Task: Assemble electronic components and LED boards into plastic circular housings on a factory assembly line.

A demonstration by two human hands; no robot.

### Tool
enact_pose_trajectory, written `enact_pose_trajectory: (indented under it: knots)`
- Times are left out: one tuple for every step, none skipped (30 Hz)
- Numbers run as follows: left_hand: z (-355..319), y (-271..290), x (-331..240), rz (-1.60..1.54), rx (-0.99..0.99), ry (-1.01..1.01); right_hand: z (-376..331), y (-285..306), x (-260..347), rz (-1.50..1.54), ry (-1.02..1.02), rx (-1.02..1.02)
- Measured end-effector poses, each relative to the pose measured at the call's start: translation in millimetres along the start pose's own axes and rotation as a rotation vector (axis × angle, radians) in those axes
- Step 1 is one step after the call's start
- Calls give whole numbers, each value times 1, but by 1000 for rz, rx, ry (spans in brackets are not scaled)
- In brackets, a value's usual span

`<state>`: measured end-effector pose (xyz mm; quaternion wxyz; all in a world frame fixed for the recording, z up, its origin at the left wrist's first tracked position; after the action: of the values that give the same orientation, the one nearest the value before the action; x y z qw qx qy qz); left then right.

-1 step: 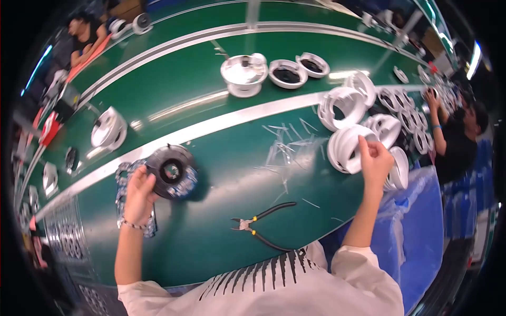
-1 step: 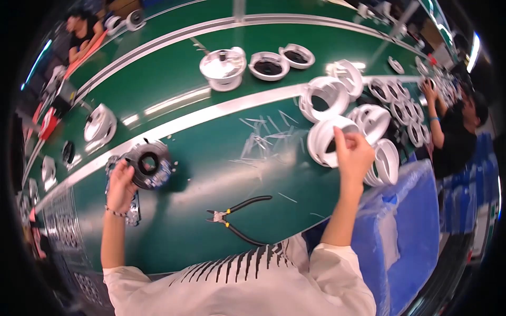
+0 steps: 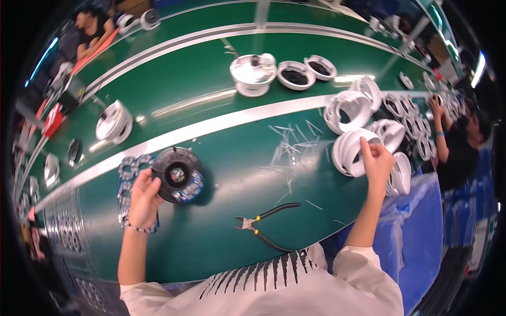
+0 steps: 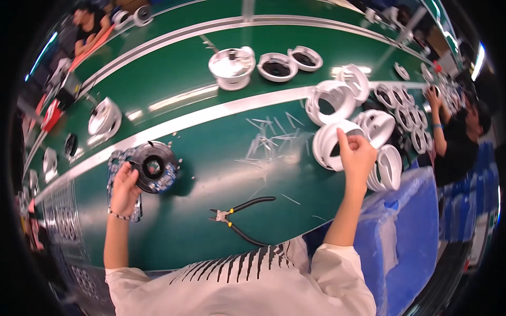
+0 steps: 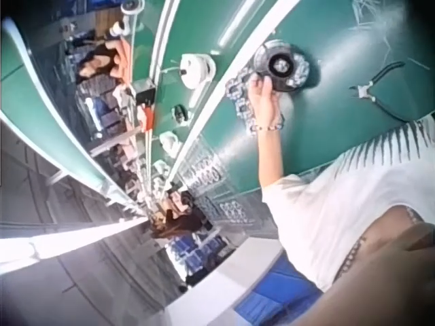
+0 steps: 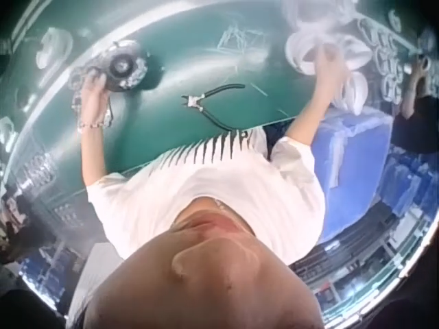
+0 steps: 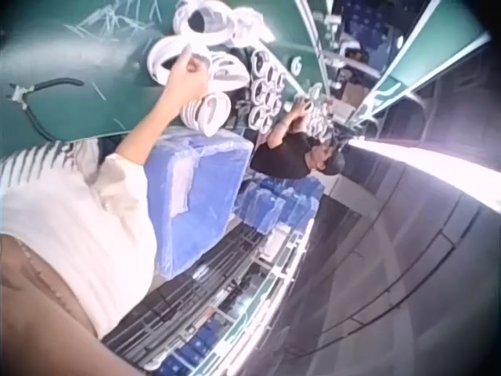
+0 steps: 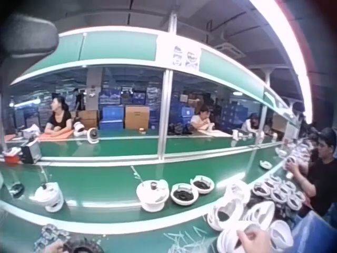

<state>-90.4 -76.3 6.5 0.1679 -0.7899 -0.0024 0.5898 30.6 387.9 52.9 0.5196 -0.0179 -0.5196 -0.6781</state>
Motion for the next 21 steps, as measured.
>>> enact_pose_trajectory:
  knots:
    - [-14, -4, 4, -64, -7, -8, 3, -12, -7, 85, 23, 50]
    - [-26, 0, 11, -80, -55, -15, 6, -22, -12, 160, 8, 111]
    - [-40, 4, 16, -107, -94, -23, 7, -24, -7, 126, 100, 141]
    - [-52, 7, 20, -136, -134, -29, 6, -25, -3, 186, 84, 173]
    - [-60, 11, 25, -160, -175, -59, 7, -20, -6, 181, 109, 215]
    - [-66, 11, 26, -178, -205, -100, -3, -4, 16, 140, 103, 208]
    - [-67, 9, 28, -198, -225, -139, -8, 9, 18, 182, 222, 200]
    - [-63, 5, 28, -211, -235, -182, -19, 33, 32, 278, 188, 212]
    - [-63, 5, 29, -221, -247, -229, -35, 45, 49, 360, 274, 141]
    - [-62, 9, 35, -246, -265, -263, -49, 57, 62, 263, 200, 302]
    - [-59, 7, 34, -256, -265, -296, -65, 56, 78, 201, 369, 302]
    - [-60, 7, 34, -270, -277, -313, -76, 44, 96, 232, 611, 372]
    - [-61, 9, 34, -259, -285, -317, -89, 31, 112, 264, 851, 432]
    - [-59, 10, 33, -262, -271, -318, -101, 22, 117, 325, 877, 494]
    - [-58, 10, 33, -270, -270, -327, -112, 10, 121, 369, 876, 675]
    - [-57, 10, 32, -277, -266, -335, -120, -3, 118, 328, 924, 774]
    - [-56, 12, 32, -279, -269, -333, -126, -11, 113, 327, 928, 848]
    - [-55, 11, 32, -280, -270, -332, -130, -17, 106, 326, 924, 919]
    - [-53, 11, 30, -277, -273, -357, -130, -24, 98, 266, 910, 1004]
    - [-52, 11, 29, -275, -274, -382, -128, -25, 99, 262, 907, 1004]
    - [-52, 10, 29, -279, -278, -383, -127, -29, 103, 229, 958, 1052]
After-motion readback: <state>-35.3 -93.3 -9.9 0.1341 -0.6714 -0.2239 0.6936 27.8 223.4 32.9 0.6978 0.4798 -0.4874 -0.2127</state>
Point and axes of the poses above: each hand's wrist, its own z-axis towards the middle knuckle, its own y-axis out of the back of the hand, x = y × z, the point moved 3 cm from there along z, towards the middle knuckle, and after that the axes turned 1 degree about -x, right-handed, at the moved point
